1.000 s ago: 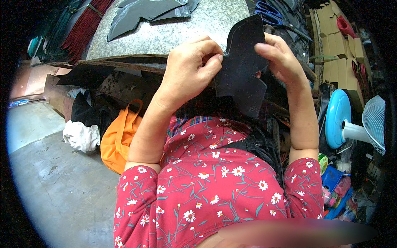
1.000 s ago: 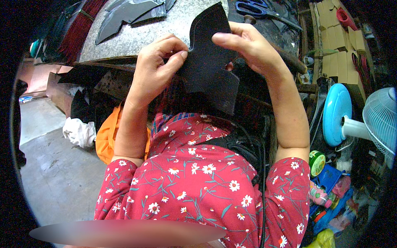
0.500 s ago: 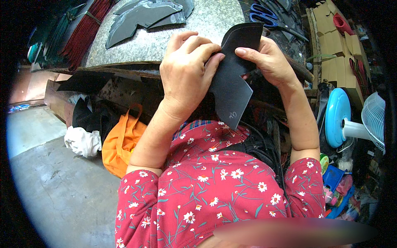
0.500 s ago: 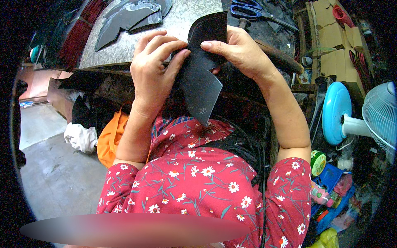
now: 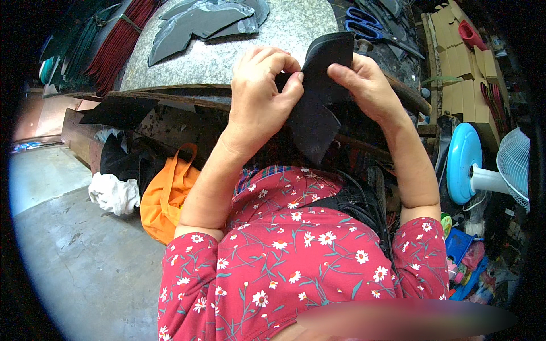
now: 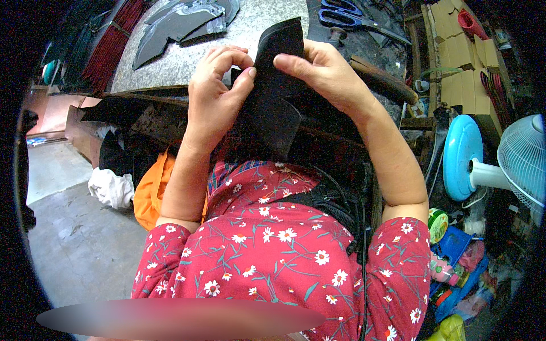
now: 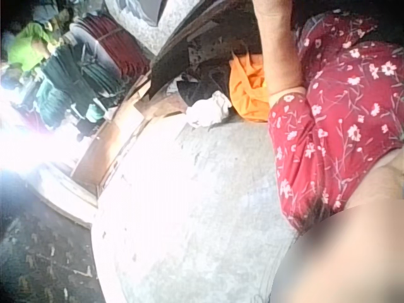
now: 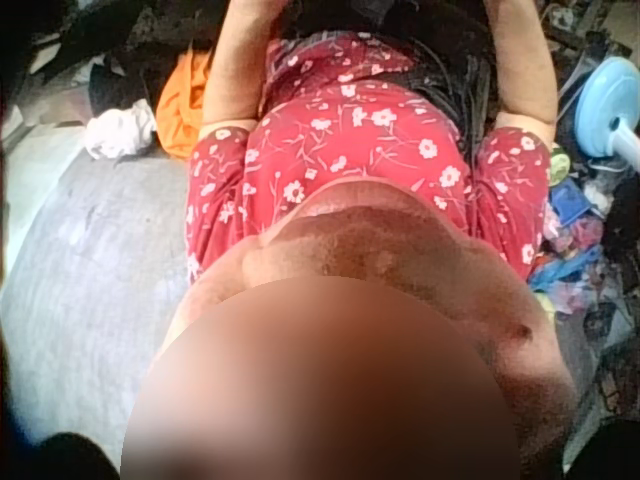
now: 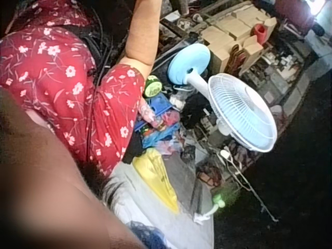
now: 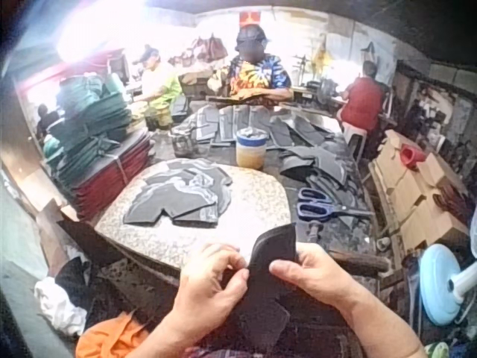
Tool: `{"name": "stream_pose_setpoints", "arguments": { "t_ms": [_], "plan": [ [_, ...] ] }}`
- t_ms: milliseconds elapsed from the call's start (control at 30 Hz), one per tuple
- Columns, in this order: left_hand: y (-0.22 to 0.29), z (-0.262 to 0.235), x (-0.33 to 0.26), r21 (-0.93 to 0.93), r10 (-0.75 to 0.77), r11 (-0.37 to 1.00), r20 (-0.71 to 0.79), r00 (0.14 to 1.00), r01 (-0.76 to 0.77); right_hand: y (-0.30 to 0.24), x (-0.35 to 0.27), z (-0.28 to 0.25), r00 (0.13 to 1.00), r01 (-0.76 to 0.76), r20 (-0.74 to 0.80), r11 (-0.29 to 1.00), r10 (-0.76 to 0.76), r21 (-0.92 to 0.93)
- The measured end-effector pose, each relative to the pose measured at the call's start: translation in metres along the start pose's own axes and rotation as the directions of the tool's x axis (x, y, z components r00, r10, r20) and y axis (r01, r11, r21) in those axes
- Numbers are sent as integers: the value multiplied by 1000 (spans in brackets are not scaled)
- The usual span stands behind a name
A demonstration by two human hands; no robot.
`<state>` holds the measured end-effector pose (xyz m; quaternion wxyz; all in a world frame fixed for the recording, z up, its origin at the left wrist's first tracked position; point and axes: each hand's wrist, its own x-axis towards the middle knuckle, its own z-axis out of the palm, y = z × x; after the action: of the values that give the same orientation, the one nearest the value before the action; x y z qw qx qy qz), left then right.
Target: The person uses blue-handled scissors to cut a black flexible sheet into irregular shapes. They repeatedly trim edges, rotate the sheet, and compare pieces to a template, stacking finished pieces on the work surface.
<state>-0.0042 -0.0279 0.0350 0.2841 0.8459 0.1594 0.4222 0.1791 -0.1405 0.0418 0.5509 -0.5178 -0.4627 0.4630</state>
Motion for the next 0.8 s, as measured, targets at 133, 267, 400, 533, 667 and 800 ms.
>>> {"name": "stream_pose_setpoints", "arguments": {
  "t_ms": [133,267,400,533,667,800],
  "plan": [
    [-2,-6,4,193,161,969,-29,987,-153,0,2,-5,997,63,-44,997,-65,-50],
    [-2,-8,6,315,167,937,-20,986,-152,3,3,-9,1000,-2,-4,1000,2,12],
    [1,-6,3,309,108,946,-18,994,-97,7,4,-8,1000,-18,-17,1000,19,22],
    [3,-6,2,278,63,959,-45,997,-48,8,5,-8,999,-40,-22,999,40,9],
    [2,-6,4,183,41,983,-43,998,-32,7,5,-8,999,-46,-2,999,46,-4],
    [1,-5,4,106,14,994,-21,1000,-11,6,4,-6,999,-26,21,1000,26,-2]
  ]
}}
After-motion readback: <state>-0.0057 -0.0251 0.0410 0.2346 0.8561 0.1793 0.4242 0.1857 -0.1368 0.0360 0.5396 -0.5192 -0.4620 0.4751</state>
